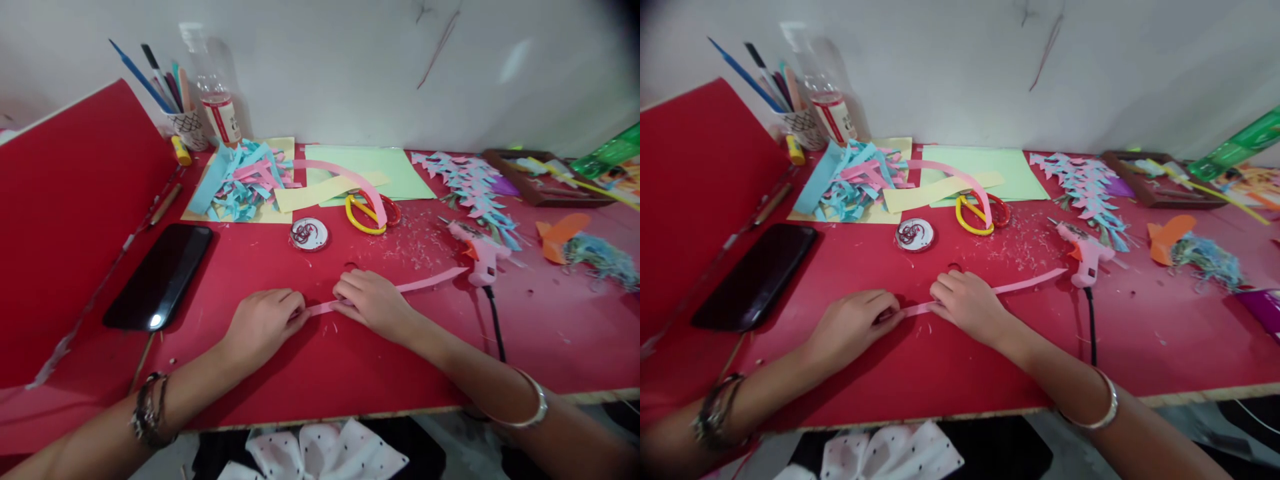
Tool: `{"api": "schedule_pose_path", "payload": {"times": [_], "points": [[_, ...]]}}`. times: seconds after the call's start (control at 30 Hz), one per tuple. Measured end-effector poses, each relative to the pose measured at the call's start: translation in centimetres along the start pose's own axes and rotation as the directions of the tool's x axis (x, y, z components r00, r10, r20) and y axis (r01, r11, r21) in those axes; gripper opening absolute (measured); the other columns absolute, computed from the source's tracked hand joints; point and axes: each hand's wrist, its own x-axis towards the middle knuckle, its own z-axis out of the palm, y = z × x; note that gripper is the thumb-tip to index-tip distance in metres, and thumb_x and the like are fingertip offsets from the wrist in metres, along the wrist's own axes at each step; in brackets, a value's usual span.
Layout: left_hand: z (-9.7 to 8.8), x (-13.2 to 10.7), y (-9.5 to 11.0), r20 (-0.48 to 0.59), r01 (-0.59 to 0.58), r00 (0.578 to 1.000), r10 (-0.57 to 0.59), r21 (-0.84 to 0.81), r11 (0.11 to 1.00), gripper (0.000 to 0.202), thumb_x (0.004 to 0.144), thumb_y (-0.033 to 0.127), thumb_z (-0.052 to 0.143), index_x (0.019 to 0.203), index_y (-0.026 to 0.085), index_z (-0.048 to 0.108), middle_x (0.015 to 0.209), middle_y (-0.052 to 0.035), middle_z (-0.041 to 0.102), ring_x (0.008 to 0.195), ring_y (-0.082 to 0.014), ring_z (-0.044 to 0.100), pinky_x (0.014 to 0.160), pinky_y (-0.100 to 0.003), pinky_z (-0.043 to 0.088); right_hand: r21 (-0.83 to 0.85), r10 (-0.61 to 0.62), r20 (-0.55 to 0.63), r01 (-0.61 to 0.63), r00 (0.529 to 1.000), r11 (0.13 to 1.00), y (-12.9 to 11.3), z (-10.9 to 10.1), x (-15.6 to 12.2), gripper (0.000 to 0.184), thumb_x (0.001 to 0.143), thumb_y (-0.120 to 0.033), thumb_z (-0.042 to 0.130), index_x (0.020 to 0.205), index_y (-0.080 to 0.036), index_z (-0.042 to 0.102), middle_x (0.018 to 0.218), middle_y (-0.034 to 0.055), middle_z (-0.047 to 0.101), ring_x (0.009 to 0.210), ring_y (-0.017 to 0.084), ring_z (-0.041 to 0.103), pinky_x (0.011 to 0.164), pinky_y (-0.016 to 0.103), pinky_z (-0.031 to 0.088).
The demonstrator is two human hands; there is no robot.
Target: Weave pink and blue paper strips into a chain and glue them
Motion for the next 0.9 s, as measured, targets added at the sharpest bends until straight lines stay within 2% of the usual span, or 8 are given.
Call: {"api": "schedule_pose_path", "payload": {"times": [0.23, 0.33, 0.43, 0.5, 0.57, 0.67, 0.77, 0.9], "points": [[-0.5, -0.6, -0.1, 0.031, 0.060, 0.998, -0.058, -0.069, 0.996, 0.021, 0.082, 0.033, 0.042, 0.075, 0.019, 0.055, 0.070, 0.0009, 0.058, 0.060, -0.0108, 0.050, 0.052, -0.021, 0.031, 0.081, 0.038, -0.016, -0.037, 0.999, 0.996, 1.5, -0.1, -1.8, 0.020, 0.083, -0.032, 0.043, 0.071, -0.017, 0.048, 0.070, 0.0016, 0.050, 0.065, 0.014, 0.041, 0.059, 0.024, 0.028], [-0.6, -0.6, -0.6, 0.028, -0.001, 1.000, 0.004, -0.081, 0.997, 0.021, 0.083, 0.031, 0.041, 0.077, 0.019, 0.057, 0.076, -0.0005, 0.059, 0.066, -0.0122, 0.052, 0.058, -0.022, 0.034, 0.074, 0.047, -0.022, -0.045, 0.999, 0.996, 1.6, 0.0, -2.5, 0.022, 0.085, -0.032, 0.039, 0.073, -0.017, 0.050, 0.071, 0.0026, 0.051, 0.067, 0.014, 0.043, 0.061, 0.025, 0.028], [-0.6, -0.3, -0.5, -0.023, -0.101, 0.995, 0.101, -0.020, 0.995, 0.016, 0.082, 0.026, 0.043, 0.087, 0.020, 0.057, 0.085, -0.0019, 0.060, 0.078, -0.0155, 0.053, 0.069, -0.027, 0.036, 0.043, 0.034, -0.042, -0.032, 0.999, 0.999, 0.9, 0.1, -2.5, 0.024, 0.087, -0.031, 0.037, 0.076, -0.016, 0.053, 0.073, 0.0032, 0.054, 0.068, 0.015, 0.044, 0.062, 0.025, 0.029], [-0.4, 0.1, 0.0, -0.038, -0.153, 0.987, 0.154, 0.021, 0.988, 0.016, 0.081, 0.026, 0.046, 0.093, 0.021, 0.056, 0.089, -0.0020, 0.060, 0.081, -0.0167, 0.053, 0.071, -0.029, 0.036, 0.029, 0.025, -0.048, -0.024, 0.999, 0.999, 0.2, 0.2, -2.3, 0.025, 0.087, -0.030, 0.036, 0.076, -0.016, 0.054, 0.072, 0.0029, 0.054, 0.067, 0.014, 0.044, 0.062, 0.025, 0.029], [-0.1, 0.5, 0.6, -0.025, -0.179, 0.983, 0.181, 0.052, 0.982, 0.016, 0.082, 0.029, 0.045, 0.089, 0.020, 0.056, 0.084, -0.0017, 0.060, 0.076, -0.0162, 0.054, 0.066, -0.028, 0.036, 0.028, 0.019, -0.044, -0.018, 0.999, 0.999, -0.4, 0.2, -2.0, 0.026, 0.087, -0.029, 0.036, 0.074, -0.016, 0.054, 0.071, 0.0027, 0.054, 0.066, 0.014, 0.044, 0.061, 0.025, 0.029], [0.4, 0.9, 1.1, -0.038, -0.166, 0.985, 0.170, 0.100, 0.981, 0.027, 0.085, 0.034, 0.038, 0.075, 0.018, 0.056, 0.071, -0.0007, 0.059, 0.065, -0.0143, 0.053, 0.057, -0.025, 0.033, 0.056, 0.028, -0.056, -0.025, 0.998, 0.998, -0.9, 0.2, -1.8, 0.026, 0.087, -0.030, 0.038, 0.073, -0.016, 0.054, 0.070, 0.0025, 0.054, 0.066, 0.013, 0.044, 0.061, 0.024, 0.029], [0.6, 0.9, 0.8, -0.061, -0.122, 0.990, 0.128, 0.095, 0.988, 0.032, 0.085, 0.038, 0.035, 0.071, 0.018, 0.055, 0.066, 0.0002, 0.058, 0.059, -0.0121, 0.051, 0.050, -0.023, 0.029, 0.097, 0.059, -0.067, -0.052, 0.996, 0.994, -0.6, 0.1, -1.9, 0.024, 0.085, -0.031, 0.040, 0.073, -0.016, 0.053, 0.070, 0.0020, 0.054, 0.067, 0.013, 0.044, 0.061, 0.023, 0.030], [0.5, 0.5, 0.0, -0.038, -0.059, 0.997, 0.060, 0.044, 0.997, 0.034, 0.084, 0.042, 0.036, 0.071, 0.017, 0.055, 0.066, 0.0007, 0.058, 0.055, -0.0103, 0.050, 0.048, -0.021, 0.028, 0.100, 0.093, -0.046, -0.088, 0.995, 0.991, 0.3, -0.1, -2.2, 0.023, 0.085, -0.031, 0.041, 0.072, -0.016, 0.052, 0.069, 0.0019, 0.053, 0.066, 0.013, 0.044, 0.060, 0.023, 0.030]]}}
